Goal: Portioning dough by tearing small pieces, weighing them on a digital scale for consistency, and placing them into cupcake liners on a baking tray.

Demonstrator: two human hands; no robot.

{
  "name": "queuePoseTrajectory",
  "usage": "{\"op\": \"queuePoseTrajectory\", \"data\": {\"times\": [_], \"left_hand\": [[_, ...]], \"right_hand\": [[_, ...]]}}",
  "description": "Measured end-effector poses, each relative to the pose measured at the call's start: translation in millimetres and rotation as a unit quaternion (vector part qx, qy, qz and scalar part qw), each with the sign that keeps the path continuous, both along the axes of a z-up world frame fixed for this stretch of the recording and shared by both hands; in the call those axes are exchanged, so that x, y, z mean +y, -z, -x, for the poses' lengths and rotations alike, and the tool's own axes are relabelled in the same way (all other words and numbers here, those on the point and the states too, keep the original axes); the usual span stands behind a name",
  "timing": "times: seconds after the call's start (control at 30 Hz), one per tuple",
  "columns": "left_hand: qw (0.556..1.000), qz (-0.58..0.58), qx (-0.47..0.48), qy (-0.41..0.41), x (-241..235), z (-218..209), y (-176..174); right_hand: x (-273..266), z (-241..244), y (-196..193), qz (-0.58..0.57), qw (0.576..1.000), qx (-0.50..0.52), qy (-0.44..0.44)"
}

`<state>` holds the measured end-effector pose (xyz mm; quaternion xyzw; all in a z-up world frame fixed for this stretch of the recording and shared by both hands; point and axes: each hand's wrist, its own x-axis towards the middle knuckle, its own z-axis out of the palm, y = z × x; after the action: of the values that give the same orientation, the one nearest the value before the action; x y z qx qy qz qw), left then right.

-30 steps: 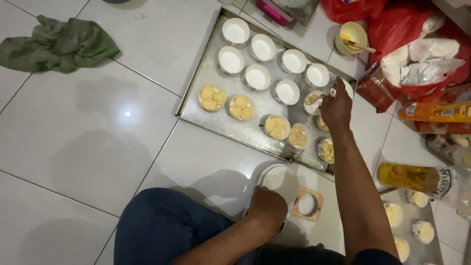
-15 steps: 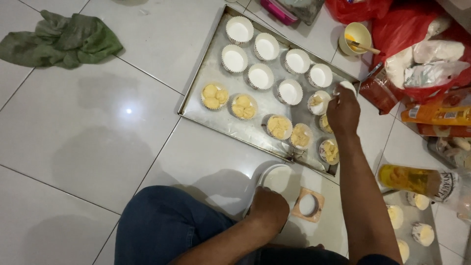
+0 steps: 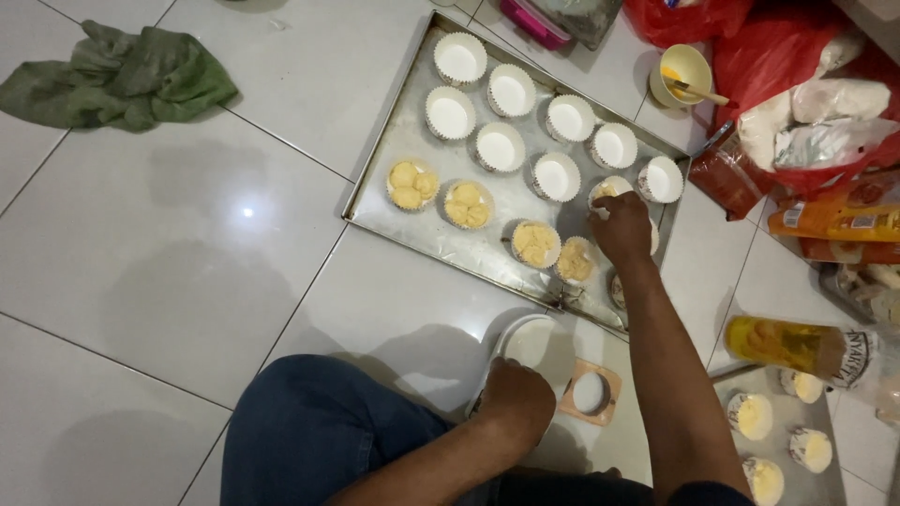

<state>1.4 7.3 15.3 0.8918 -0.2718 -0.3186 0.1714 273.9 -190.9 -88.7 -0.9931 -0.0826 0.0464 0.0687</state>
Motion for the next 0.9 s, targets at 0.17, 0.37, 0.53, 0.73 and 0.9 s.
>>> {"op": "queuePoseTrajectory", "data": {"times": [0.17, 0.37, 0.53, 0.73, 0.9], "left_hand": [[1.000, -0.004, 0.015, 0.010, 5.1, -5.2, -9.2], [1.000, 0.002, 0.022, 0.000, 1.9, -3.0, -5.2], [1.000, 0.001, 0.009, -0.019, -6.5, 2.3, 19.0], [0.986, 0.122, -0.111, -0.034, 4.0, -5.8, 9.1], [0.950, 0.290, -0.117, 0.001, 6.2, 7.1, -48.2]], "right_hand": [[3.0, 1.1, 6.8, -0.031, 0.999, -0.030, -0.011], [12.9, 9.3, -1.5, -0.071, 0.997, -0.031, -0.030], [2.3, 29.1, -29.4, -0.145, 0.989, -0.030, 0.001], [-50.5, 140.8, -148.8, -0.293, 0.953, -0.071, 0.026], [-121.1, 340.0, -250.4, -0.338, 0.909, -0.131, 0.204]]}}
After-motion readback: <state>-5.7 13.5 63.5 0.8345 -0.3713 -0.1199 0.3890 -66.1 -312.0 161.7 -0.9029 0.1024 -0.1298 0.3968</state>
